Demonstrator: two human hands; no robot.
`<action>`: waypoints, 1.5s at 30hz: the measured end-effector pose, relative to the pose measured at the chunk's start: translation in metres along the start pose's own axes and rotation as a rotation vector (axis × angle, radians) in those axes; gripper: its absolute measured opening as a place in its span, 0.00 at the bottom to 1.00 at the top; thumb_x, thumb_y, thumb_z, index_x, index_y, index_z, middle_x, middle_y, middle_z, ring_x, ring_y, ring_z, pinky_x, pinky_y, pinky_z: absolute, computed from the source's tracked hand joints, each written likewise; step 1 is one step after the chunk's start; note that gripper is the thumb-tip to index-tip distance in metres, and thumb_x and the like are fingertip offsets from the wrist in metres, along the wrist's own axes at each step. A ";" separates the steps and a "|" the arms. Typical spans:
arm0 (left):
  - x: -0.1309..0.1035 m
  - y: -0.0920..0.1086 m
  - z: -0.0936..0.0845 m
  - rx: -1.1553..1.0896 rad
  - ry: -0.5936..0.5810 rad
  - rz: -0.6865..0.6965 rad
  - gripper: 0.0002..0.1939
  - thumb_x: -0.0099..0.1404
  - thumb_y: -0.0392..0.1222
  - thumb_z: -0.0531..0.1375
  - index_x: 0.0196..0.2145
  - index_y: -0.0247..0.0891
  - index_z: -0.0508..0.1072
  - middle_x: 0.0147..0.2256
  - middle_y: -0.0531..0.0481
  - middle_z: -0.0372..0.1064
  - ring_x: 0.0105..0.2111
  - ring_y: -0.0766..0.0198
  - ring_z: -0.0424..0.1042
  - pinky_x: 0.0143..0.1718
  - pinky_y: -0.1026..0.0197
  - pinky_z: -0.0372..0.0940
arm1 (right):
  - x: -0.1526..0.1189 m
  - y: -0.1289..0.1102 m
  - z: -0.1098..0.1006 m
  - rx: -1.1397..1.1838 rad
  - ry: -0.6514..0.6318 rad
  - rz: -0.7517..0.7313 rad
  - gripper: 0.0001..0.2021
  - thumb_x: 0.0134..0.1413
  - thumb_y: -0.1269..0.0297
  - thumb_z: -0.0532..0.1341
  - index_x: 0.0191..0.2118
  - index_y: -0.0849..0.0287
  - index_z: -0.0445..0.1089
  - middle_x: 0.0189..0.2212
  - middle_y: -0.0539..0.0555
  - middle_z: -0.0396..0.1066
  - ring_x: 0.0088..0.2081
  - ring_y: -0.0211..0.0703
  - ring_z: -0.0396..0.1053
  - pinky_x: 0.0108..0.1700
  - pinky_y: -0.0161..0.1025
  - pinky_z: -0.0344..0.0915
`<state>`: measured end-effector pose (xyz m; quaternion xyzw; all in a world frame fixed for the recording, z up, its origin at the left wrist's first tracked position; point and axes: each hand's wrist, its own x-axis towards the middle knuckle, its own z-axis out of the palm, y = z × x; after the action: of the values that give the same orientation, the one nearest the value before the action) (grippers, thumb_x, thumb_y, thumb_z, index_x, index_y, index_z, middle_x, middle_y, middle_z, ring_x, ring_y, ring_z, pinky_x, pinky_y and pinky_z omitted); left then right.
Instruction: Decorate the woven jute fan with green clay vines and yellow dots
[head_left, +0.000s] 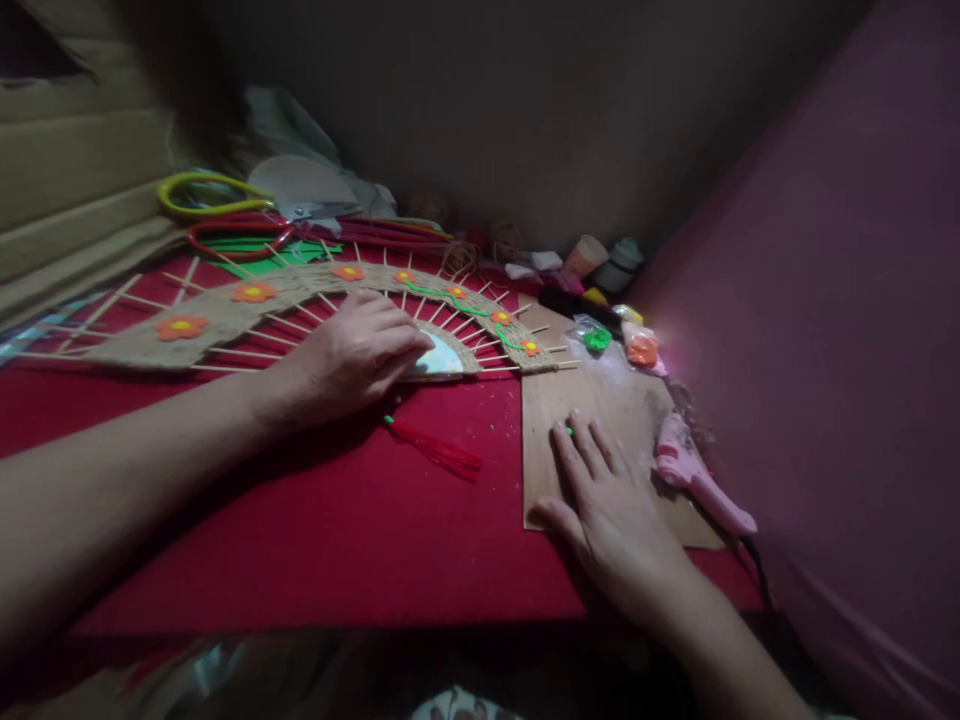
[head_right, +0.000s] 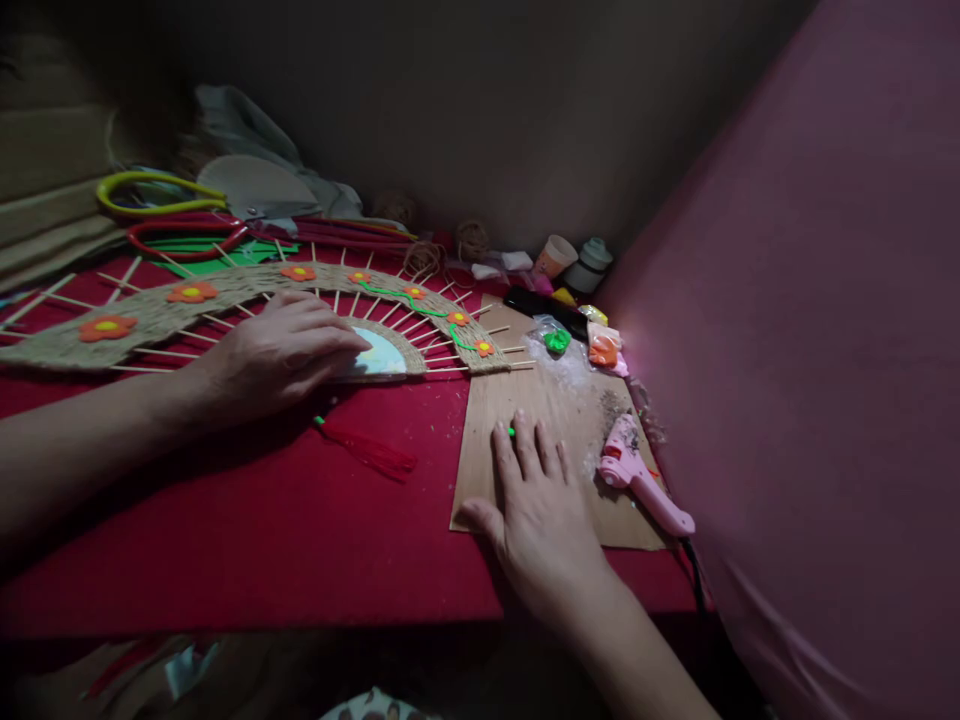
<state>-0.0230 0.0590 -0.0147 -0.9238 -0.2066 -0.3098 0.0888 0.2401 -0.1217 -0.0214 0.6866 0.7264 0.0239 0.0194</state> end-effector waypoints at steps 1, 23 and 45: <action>0.000 0.000 0.000 0.003 0.003 0.004 0.13 0.67 0.40 0.48 0.36 0.37 0.72 0.34 0.43 0.73 0.34 0.57 0.68 0.42 0.50 0.61 | 0.004 0.000 -0.002 0.007 -0.008 0.000 0.38 0.58 0.40 0.45 0.65 0.62 0.48 0.66 0.62 0.42 0.66 0.62 0.39 0.62 0.59 0.47; -0.001 0.000 0.003 0.008 -0.018 0.018 0.12 0.68 0.39 0.49 0.35 0.37 0.72 0.33 0.45 0.72 0.34 0.57 0.67 0.43 0.51 0.59 | -0.019 -0.008 0.010 0.006 0.100 -0.084 0.41 0.59 0.42 0.45 0.66 0.74 0.42 0.65 0.71 0.42 0.66 0.59 0.37 0.63 0.60 0.47; 0.000 0.001 0.001 0.007 0.028 0.060 0.12 0.68 0.38 0.49 0.35 0.35 0.72 0.33 0.44 0.71 0.34 0.57 0.67 0.42 0.51 0.59 | 0.006 -0.006 -0.007 -0.018 -0.102 0.052 0.43 0.57 0.38 0.45 0.66 0.72 0.43 0.66 0.67 0.33 0.67 0.58 0.31 0.65 0.57 0.40</action>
<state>-0.0220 0.0584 -0.0161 -0.9249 -0.1789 -0.3189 0.1043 0.2332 -0.1161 -0.0149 0.7052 0.7062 -0.0040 0.0622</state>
